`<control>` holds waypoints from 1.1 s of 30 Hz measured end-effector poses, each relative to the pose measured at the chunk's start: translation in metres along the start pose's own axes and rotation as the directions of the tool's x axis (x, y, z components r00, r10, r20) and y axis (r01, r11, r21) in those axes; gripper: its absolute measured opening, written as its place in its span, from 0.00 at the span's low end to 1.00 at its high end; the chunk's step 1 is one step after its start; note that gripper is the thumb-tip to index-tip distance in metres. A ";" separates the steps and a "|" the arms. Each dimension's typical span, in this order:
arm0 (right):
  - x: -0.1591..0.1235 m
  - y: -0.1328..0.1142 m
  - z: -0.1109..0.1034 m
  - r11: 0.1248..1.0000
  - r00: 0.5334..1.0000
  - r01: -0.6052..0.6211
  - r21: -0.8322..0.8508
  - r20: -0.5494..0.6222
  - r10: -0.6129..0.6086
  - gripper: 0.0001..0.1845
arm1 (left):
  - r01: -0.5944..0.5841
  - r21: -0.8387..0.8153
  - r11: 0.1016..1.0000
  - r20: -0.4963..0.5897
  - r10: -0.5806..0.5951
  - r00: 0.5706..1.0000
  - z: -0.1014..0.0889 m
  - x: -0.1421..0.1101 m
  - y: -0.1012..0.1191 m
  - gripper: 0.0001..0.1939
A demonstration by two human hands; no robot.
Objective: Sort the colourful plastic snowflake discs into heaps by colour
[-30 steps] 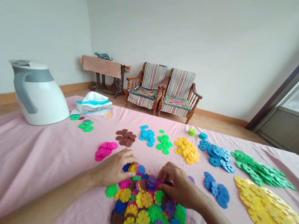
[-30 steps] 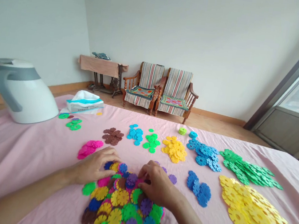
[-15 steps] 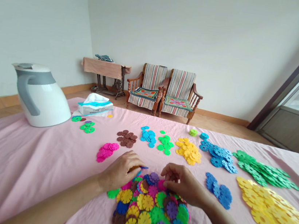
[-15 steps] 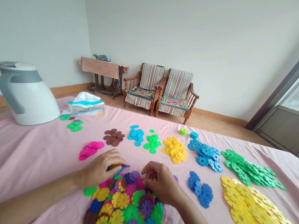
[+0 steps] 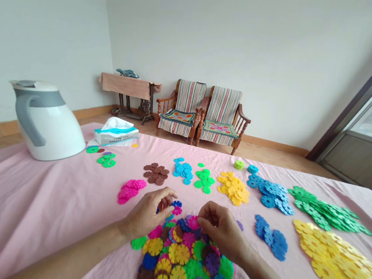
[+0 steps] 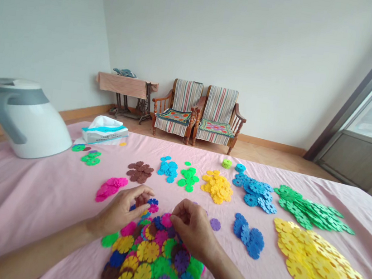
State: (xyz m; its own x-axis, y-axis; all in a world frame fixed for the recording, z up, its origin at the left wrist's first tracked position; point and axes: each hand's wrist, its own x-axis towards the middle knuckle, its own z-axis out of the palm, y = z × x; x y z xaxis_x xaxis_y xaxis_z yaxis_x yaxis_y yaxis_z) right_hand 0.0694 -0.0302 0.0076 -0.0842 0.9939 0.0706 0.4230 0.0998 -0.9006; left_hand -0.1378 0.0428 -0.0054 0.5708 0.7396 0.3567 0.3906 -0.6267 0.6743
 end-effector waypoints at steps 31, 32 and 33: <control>0.002 0.020 -0.001 0.981 0.961 0.027 -0.191 -0.264 -0.077 0.10 | 0.237 0.374 0.897 -0.075 -0.226 0.971 -0.080 0.005 -0.047 0.09; 0.002 0.021 -0.001 0.980 0.962 0.026 -0.198 -0.263 -0.079 0.10 | 0.226 0.418 0.880 -0.078 -0.213 0.974 -0.084 0.005 -0.049 0.09; 0.002 0.021 -0.001 0.978 0.962 0.026 -0.206 -0.261 -0.081 0.10 | 0.208 0.457 0.865 -0.086 -0.190 0.978 -0.086 0.004 -0.050 0.10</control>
State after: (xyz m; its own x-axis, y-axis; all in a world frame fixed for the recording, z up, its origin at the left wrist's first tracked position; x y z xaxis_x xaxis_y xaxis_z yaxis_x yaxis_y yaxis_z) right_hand 0.0790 -0.0263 -0.0105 0.1200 0.9602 0.2522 0.5974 0.1330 -0.7908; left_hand -0.2170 0.0986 0.0175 0.4216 0.8636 0.2765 0.7869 -0.4999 0.3618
